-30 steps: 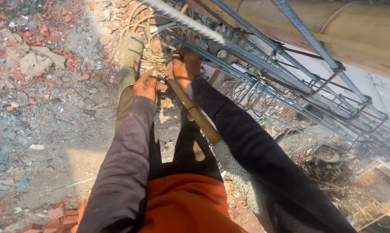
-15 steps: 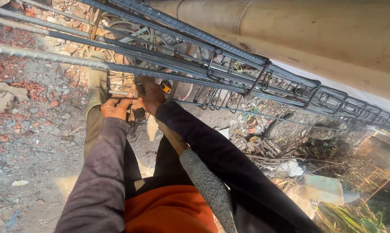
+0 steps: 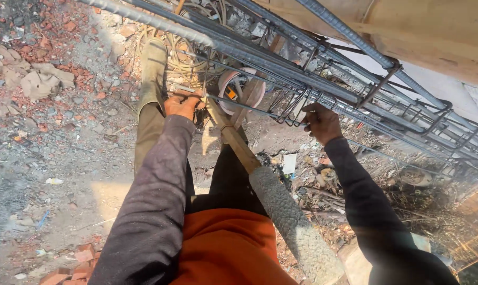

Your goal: The person positions metal stirrups along a rebar frame and fastens the rebar intersections with tie wire using pliers.

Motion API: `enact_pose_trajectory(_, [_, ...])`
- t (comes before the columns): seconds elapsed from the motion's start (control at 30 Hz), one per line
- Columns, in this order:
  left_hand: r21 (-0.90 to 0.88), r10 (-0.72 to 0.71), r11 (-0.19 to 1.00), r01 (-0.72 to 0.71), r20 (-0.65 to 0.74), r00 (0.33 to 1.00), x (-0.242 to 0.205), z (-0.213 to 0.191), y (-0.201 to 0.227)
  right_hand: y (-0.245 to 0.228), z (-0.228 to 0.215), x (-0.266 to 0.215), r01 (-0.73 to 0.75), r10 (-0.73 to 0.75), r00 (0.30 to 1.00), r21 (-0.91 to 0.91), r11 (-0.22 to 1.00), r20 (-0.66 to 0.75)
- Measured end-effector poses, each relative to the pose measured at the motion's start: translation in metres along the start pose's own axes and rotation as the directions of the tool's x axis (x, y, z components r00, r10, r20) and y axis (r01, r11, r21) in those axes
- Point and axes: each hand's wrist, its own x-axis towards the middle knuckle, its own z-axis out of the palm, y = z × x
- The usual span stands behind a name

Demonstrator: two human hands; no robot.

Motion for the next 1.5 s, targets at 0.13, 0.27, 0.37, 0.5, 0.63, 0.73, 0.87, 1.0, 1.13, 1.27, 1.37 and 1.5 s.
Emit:
enact_pose_trajectory(0.13, [-0.034, -0.052, 0.998, 0.051, -0.014, 0.999, -0.004, 0.004, 0.008, 0.021, 0.026, 0.028, 0.261, -0.26, 0.964, -0.006, 0.965, 0.052])
enact_pose_trajectory(0.27, [-0.048, 0.0, 0.999, 0.001, 0.02, 1.0, -0.005, 0.004, 0.0, -0.027, 0.038, 0.027, 0.269, -0.209, 0.963, -0.552, 0.79, 0.17])
enact_pose_trajectory(0.37, [0.009, 0.018, 1.0, -0.019, 0.045, 0.999, -0.002, 0.003, 0.004, -0.017, 0.037, 0.034, 0.237, -0.151, 0.972, -0.775, 0.586, 0.182])
enact_pose_trajectory(0.5, [0.072, -0.005, 0.997, 0.002, 0.05, 0.999, 0.001, 0.004, 0.003, 0.005, 0.026, 0.026, 0.195, -0.233, 0.972, -0.635, 0.747, 0.025])
enact_pose_trajectory(0.63, [0.112, 0.038, 0.993, -0.045, 0.064, 0.997, 0.001, 0.002, 0.001, 0.026, 0.02, 0.021, 0.058, -0.093, 0.981, -0.195, 0.979, -0.173])
enact_pose_trajectory(0.73, [0.056, 0.015, 0.998, -0.019, 0.074, 0.997, 0.001, 0.005, 0.002, 0.037, 0.024, 0.018, -0.074, 0.074, 0.985, 0.005, 0.997, -0.153])
enact_pose_trajectory(0.87, [-0.025, -0.03, 0.999, 0.032, 0.075, 0.997, 0.01, 0.001, -0.009, 0.054, 0.043, 0.028, -0.01, 0.004, 0.975, -0.028, 1.0, -0.224])
enact_pose_trajectory(1.0, [-0.087, 0.044, 0.995, -0.037, 0.08, 0.996, 0.012, 0.003, -0.011, 0.051, 0.039, 0.031, 0.071, -0.168, 0.969, -0.449, 0.891, -0.18])
enact_pose_trajectory(1.13, [-0.09, -0.048, 0.995, 0.052, 0.05, 0.998, 0.0, 0.007, 0.006, 0.033, 0.051, 0.019, 0.148, -0.158, 0.97, -0.066, 0.987, -0.183])
enact_pose_trajectory(1.27, [-0.042, -0.022, 0.999, 0.025, 0.072, 0.997, 0.01, 0.006, -0.01, -0.002, 0.056, 0.015, 0.162, -0.185, 0.959, -0.12, 0.979, -0.214])
enact_pose_trajectory(1.37, [-0.022, 0.021, 1.0, -0.019, 0.089, 0.996, 0.015, -0.001, -0.013, -0.043, 0.063, 0.021, 0.234, -0.248, 0.962, -0.123, 0.964, -0.113])
enact_pose_trajectory(1.5, [-0.024, 0.072, 0.997, -0.07, 0.117, 0.99, 0.008, 0.004, -0.007, -0.148, 0.084, 0.014, 0.354, -0.353, 0.925, 0.021, 0.935, 0.139])
